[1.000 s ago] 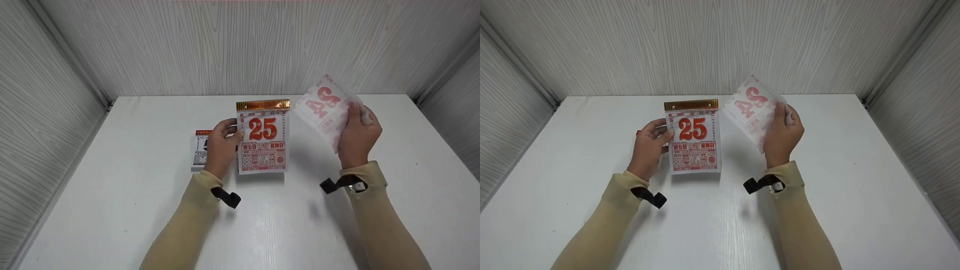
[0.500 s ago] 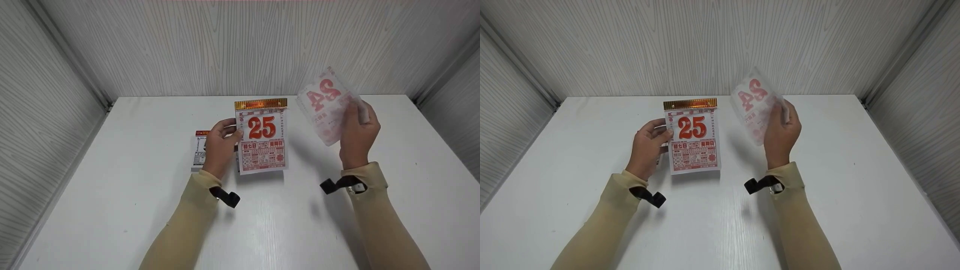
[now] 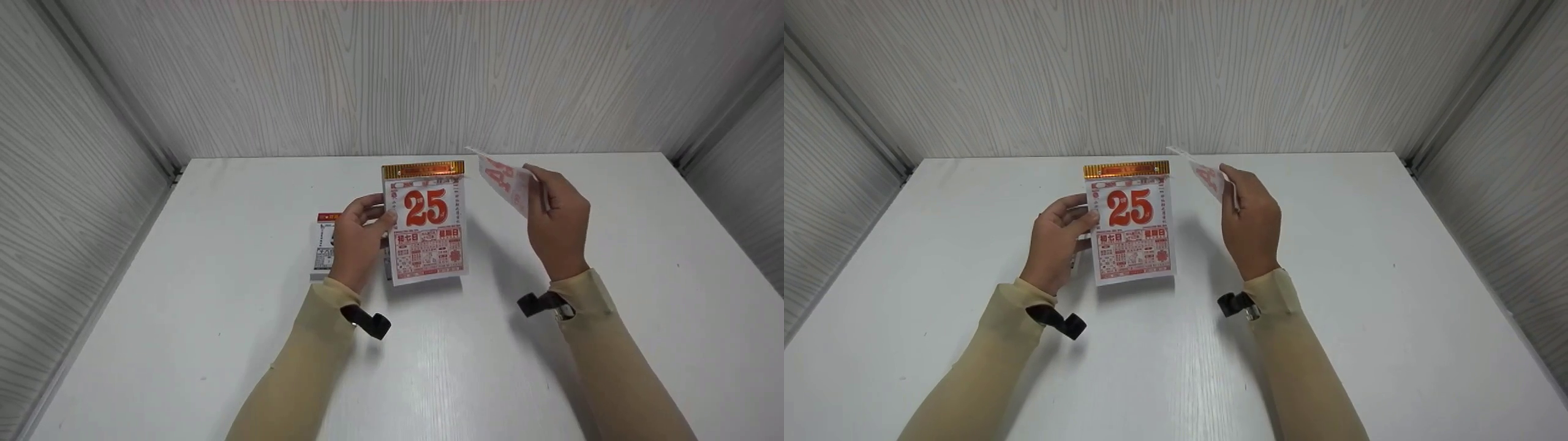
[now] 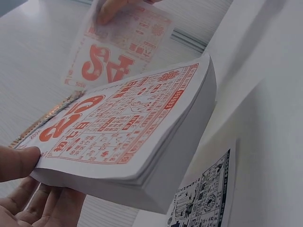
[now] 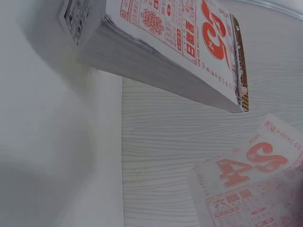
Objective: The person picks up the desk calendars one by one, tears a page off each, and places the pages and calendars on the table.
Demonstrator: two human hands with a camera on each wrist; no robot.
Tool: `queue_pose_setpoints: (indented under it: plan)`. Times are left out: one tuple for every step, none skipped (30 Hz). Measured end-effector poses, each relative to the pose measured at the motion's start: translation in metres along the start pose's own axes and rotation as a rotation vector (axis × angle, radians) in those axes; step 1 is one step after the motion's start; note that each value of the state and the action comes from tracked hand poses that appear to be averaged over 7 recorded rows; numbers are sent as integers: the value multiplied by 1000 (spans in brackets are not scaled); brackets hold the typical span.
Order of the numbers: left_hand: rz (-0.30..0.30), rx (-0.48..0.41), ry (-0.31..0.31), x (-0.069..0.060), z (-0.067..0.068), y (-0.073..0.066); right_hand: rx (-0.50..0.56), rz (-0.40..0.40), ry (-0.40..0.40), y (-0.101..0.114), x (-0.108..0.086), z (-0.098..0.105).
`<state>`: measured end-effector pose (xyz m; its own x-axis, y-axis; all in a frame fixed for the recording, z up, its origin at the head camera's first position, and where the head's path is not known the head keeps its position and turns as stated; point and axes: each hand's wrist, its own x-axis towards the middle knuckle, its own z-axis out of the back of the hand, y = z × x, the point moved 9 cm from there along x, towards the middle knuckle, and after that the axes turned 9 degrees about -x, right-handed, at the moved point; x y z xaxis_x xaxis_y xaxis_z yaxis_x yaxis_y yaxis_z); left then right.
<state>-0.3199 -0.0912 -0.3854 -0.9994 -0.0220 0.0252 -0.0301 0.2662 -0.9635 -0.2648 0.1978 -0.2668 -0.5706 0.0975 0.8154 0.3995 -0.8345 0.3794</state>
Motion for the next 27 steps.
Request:
queue_pose_setpoints:
  plan:
    - [4,-5,3,1,0,1,-20,21,4,3,0,0]
    - [5,-10,7,1,0,1,-41,37,8,4,0,-1]
    - [7,-14,13,2,0,2,-51,33,11,5,-1,-1]
    - [9,-22,18,2,0,3,-62,31,18,5,-1,-1]
    - [10,-27,23,3,1,4,-76,28,27,5,-1,-2]
    - [11,-32,29,3,1,5,-89,25,37,5,-1,-2]
    - [11,-35,35,4,1,5,-100,20,44,6,-1,-2]
    - [10,-35,41,4,1,6,-111,18,48,7,-1,-2]
    - [10,-36,48,4,0,6,-113,14,47,8,-1,-2]
    - [10,-40,53,4,1,6,-125,24,45,11,-1,-1]
    - [9,-41,57,5,1,7,-136,36,39,15,0,0]
    - [10,-42,61,5,1,7,-149,50,36,19,0,1]
    - [10,-46,65,5,1,7,-165,61,33,23,0,2]
    - [13,-50,69,6,1,7,-174,63,30,25,1,2]
    - [18,-57,72,6,1,8,-190,61,30,27,1,2]
    - [22,-65,76,7,2,9,-218,56,32,28,1,2]
    - [28,-72,79,7,2,9,-248,42,37,28,2,1]
    - [34,-82,84,7,2,10,-271,22,43,27,2,0]
    - [40,-94,90,8,2,10,-296,0,44,25,2,0]
    - [44,-103,95,8,2,11,-313,-21,44,24,2,1]
    - [47,-110,101,8,2,11,-334,-35,46,23,2,1]
    - [49,-118,109,8,2,11,-346,-49,46,23,3,2]
    - [52,-129,116,8,1,11,-351,-59,47,23,3,2]
    - [54,-138,123,8,1,11,-351,-68,47,24,4,3]
    - [53,-141,129,8,0,11,-356,-77,48,24,4,4]
    - [52,-143,135,8,-1,11,-358,-89,47,24,4,5]
    - [53,-148,142,7,-2,11,-364,-101,45,25,5,6]
